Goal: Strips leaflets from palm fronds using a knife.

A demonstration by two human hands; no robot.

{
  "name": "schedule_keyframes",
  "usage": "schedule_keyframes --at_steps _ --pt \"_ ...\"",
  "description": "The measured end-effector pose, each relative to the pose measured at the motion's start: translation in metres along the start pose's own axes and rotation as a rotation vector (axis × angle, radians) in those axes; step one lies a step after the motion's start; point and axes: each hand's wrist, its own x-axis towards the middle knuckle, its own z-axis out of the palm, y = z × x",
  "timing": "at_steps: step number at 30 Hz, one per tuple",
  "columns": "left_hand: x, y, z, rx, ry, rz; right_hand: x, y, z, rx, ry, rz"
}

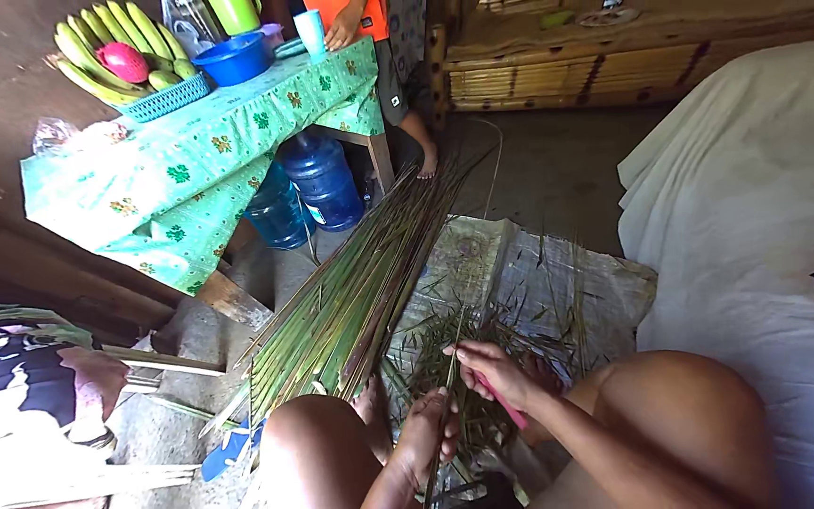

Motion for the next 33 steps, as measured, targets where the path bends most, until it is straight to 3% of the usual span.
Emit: schedule_keyframes --at_steps 4,8,12,15,17,20,22,29,33 --pt "-0.004 -0.003 0.0 0.181 0.055 0.07 0.008 -0.01 -0.016 -0.023 0.175 -0.014" --pt "0.004 -0.005 0.001 0.291 0.161 0.16 -0.007 -0.009 -0.009 -0.361 0.064 -0.058" --pt "0.009 -0.004 0.0 0.296 0.242 0.208 -0.029 0.004 0.016 -0.748 -0.141 -0.295" --pt "0.009 -0.002 0.003 0.229 0.252 0.191 -0.028 0.019 0.021 -0.922 -0.042 -0.511" --pt "0.007 0.0 0.005 0.191 0.241 0.158 -0.021 0.021 0.015 -0.966 0.056 -0.544" --pt "0.002 -0.001 0.005 0.177 0.194 0.126 -0.007 0.004 -0.008 -0.931 0.167 -0.309" --pt "0.001 -0.003 0.005 0.185 0.183 0.125 -0.002 0.001 -0.023 -0.878 0.228 -0.294" --pt "0.011 0.003 0.005 0.224 0.31 0.166 -0.03 0.012 0.025 -0.821 -0.126 -0.442" --pt "0.008 0.002 0.008 0.131 0.312 0.173 -0.023 0.023 0.023 -0.925 -0.076 -0.579"
